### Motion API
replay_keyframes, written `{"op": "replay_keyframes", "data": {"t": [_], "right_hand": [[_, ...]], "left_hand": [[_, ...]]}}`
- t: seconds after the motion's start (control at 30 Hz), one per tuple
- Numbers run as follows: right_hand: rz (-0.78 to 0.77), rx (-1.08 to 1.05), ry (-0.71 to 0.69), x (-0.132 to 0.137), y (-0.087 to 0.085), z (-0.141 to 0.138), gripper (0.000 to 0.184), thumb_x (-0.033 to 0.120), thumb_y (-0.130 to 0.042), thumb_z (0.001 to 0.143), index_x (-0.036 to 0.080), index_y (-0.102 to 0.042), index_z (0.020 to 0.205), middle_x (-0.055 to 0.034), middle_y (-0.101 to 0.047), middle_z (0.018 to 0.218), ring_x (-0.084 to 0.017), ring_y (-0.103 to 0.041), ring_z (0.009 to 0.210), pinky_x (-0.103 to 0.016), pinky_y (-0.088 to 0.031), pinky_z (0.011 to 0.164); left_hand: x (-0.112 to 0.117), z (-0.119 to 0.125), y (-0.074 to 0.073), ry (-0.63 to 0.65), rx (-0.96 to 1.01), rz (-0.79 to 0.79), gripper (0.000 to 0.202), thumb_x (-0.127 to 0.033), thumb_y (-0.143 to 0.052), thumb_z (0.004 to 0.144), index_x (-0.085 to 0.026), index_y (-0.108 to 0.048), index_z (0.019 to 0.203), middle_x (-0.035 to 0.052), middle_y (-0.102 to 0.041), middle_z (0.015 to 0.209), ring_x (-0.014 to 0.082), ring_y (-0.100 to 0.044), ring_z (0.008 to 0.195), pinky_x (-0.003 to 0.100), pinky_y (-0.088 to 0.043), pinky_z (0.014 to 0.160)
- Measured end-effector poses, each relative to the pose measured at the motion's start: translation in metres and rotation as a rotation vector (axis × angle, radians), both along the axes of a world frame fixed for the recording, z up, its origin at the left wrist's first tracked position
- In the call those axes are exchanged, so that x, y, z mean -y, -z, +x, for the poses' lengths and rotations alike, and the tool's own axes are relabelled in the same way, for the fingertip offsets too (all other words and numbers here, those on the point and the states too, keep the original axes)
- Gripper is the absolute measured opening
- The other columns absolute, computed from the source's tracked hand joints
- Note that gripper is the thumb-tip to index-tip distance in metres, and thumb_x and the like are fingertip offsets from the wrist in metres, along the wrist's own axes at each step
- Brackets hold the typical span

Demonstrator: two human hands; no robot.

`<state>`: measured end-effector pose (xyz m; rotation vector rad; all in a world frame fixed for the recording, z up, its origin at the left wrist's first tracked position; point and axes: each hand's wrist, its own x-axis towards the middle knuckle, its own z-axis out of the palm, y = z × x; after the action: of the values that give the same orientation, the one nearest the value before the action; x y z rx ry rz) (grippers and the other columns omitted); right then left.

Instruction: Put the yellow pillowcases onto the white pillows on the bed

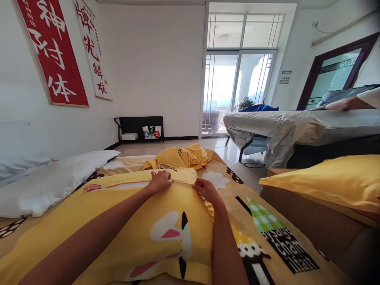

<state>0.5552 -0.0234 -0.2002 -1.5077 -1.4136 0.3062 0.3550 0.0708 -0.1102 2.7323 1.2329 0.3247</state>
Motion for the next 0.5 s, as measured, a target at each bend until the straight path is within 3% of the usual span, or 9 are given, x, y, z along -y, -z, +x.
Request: {"op": "replay_keyframes", "data": {"t": [0.2,0.5], "right_hand": [[0.001,0.017,-0.011,0.001,-0.004,-0.004,0.023,0.039,-0.055,0.073,0.019,-0.051,0.062,0.0053,-0.044,0.056,-0.010,-0.038,0.056,-0.022,-0.028,0.052],[-0.003,0.067,-0.008,0.002,-0.007,-0.003,0.024,0.040,-0.054,0.073,0.019,-0.049,0.062,0.0045,-0.045,0.057,-0.011,-0.038,0.057,-0.023,-0.028,0.053]], "left_hand": [[-0.012,-0.044,-0.014,-0.036,0.008,-0.034,0.021,-0.028,-0.047,0.080,-0.016,-0.054,0.065,0.0036,-0.066,0.081,0.0225,-0.059,0.086,0.043,-0.032,0.089],[-0.022,-0.057,-0.014,-0.049,0.039,-0.053,0.019,-0.030,-0.048,0.076,-0.016,-0.053,0.064,0.0014,-0.064,0.075,0.0212,-0.057,0.082,0.040,-0.031,0.087]]}}
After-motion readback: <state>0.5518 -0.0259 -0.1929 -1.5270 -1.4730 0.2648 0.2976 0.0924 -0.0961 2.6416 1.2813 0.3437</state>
